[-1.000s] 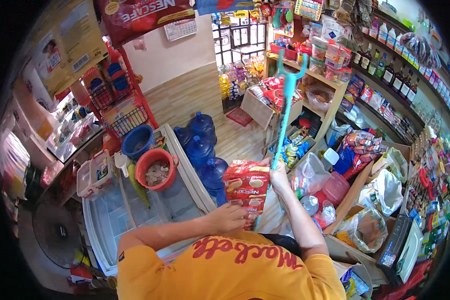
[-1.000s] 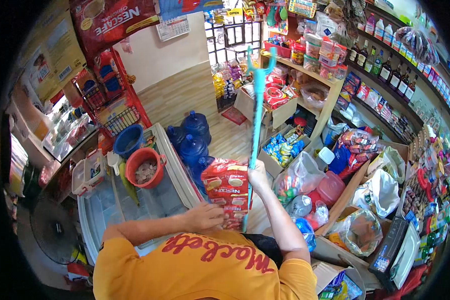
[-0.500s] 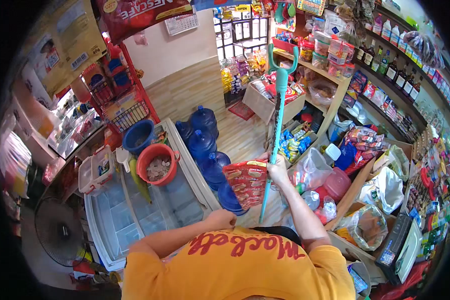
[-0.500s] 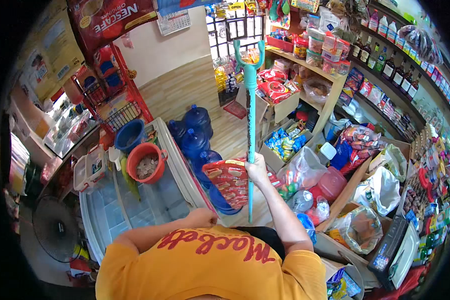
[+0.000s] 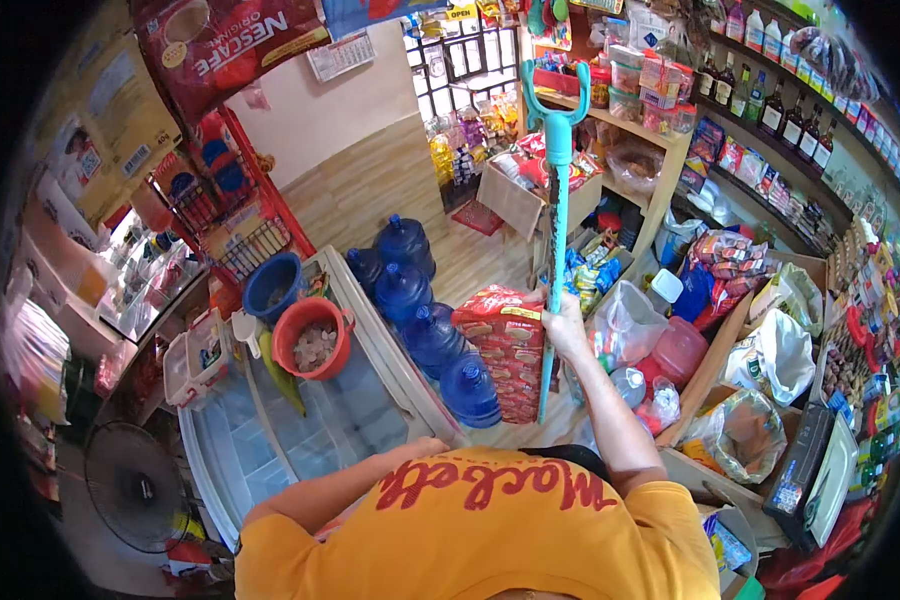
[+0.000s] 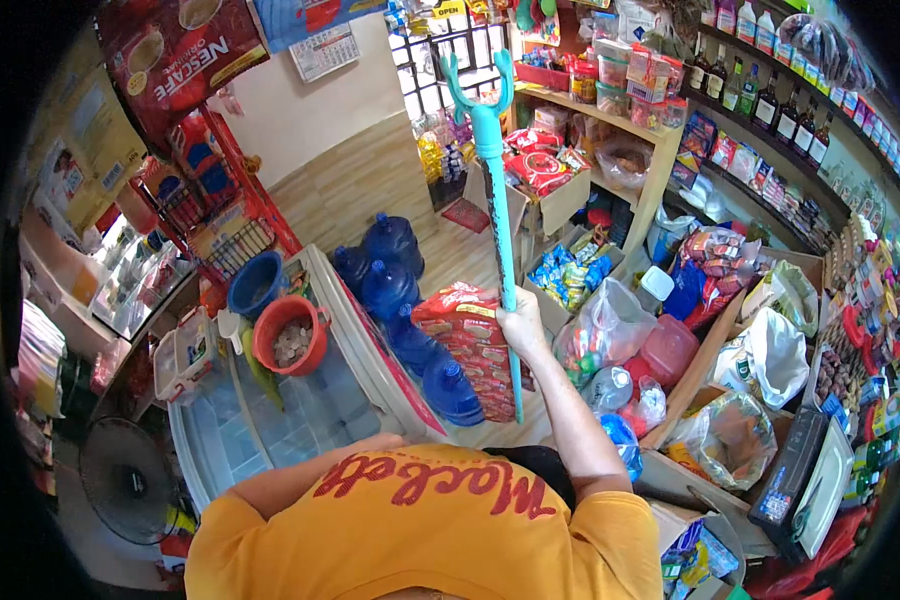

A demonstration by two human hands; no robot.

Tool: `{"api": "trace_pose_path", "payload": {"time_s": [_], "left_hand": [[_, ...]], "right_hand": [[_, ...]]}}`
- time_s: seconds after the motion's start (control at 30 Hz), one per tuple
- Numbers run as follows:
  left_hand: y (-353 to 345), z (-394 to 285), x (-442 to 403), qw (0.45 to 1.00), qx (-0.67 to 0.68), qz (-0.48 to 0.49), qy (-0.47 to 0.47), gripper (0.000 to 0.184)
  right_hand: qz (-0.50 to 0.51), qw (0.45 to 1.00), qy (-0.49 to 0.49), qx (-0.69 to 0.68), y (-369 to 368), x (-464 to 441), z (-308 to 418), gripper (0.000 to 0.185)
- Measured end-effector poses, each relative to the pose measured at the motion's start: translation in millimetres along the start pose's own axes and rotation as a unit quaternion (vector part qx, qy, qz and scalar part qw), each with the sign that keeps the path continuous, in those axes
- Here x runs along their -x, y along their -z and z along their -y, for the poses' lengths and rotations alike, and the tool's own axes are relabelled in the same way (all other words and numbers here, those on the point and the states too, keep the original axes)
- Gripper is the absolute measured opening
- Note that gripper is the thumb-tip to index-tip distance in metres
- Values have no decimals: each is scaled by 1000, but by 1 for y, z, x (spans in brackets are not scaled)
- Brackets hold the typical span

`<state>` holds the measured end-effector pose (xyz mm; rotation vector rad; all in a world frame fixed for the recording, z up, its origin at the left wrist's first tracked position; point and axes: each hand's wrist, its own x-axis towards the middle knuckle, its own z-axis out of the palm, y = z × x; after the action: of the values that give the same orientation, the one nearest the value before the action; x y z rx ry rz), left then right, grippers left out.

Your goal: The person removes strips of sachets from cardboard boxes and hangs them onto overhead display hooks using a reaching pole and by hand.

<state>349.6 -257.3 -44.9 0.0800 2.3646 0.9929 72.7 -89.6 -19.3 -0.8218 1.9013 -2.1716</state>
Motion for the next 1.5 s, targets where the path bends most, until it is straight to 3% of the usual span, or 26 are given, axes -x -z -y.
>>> {"api": "trace_pose_path", "payload": {"time_s": [0.07, 0.17, 0.27, 0.3, 0.37, 0.5, 0.57, 0.67, 0.7, 0.73, 0.8, 0.83, 0.87, 0.93, 0.97, 1.03, 1.13, 1.17, 1.3, 1.4, 1.5], "left_hand": [[3, -9, 3, 1000, -5, -7, 2, 32], [-23, 51, -8, 995, 53, -58, -64, 32], [-5, 24, -21, 992, 110, 24, 62, 31], [7, 28, -25, 991, 125, 21, 33, 41], [22, 47, -45, 946, 307, -106, 21, 52], [69, -13, -73, 964, 147, -210, -71, 60], [87, -47, -83, 947, 219, -166, -167, 47], [98, -54, -116, 913, 290, -220, -184, 29], [101, -86, -101, 879, 284, -333, -187, 17], [108, -66, -114, 886, 98, -434, -132, 23], [114, -93, -97, 840, 85, -531, -69, 29], [116, -88, -101, 828, 42, -553, -84, 23], [115, -92, -104, 852, 160, -483, -123, 24], [115, -104, -109, 845, 385, -318, -191, 28], [118, -100, -111, 867, 366, -287, -179, 29], [127, -94, -120, 872, 361, -275, -182, 28], [146, -101, -126, 869, 364, -262, -209, 26], [154, -108, -129, 865, 370, -254, -223, 24], [188, -140, -125, 852, 372, -224, -293, 29], [209, -177, -111, 817, 400, -233, -344, 25], [235, -201, -99, 787, 424, -249, -372, 26]], "right_hand": [[4, 1000, -5, -4, 1, 3, 2, 30], [13, 1000, -19, -21, 3, 6, 5, 30], [9, 998, -47, -32, 4, 14, 21, 31], [17, 998, -45, -36, 5, 15, 22, 31], [30, 998, -41, -45, 6, 18, 24, 31], [25, 999, -23, -22, 8, 16, 20, 19], [6, 999, -22, -41, 10, 14, 30, 15], [-21, 998, -15, -55, 17, 10, 46, 18], [-27, 998, -12, -63, 20, 11, 51, 22], [-34, 997, -7, -71, 24, 11, 55, 26], [-44, 998, 2, -45, 32, 11, 58, 28], [-44, 998, 7, -41, 35, 10, 58, 29], [-43, 998, 10, -36, 36, 11, 58, 29], [-35, 995, -11, -97, 33, 12, 63, 21], [-29, 994, -15, -105, 32, 11, 63, 18], [-11, 991, -25, -132, 36, 7, 56, 13], [-82, 988, 19, -127, 36, 4, 52, 14], [-105, 988, 84, -81, 39, -1, 35, 19], [-133, 984, 12, -114, 48, 30, 63, 29], [-93, 974, 37, -201, 66, 52, 23, 39], [-100, 982, 29, -154, 77, 75, 7, 41]]}}
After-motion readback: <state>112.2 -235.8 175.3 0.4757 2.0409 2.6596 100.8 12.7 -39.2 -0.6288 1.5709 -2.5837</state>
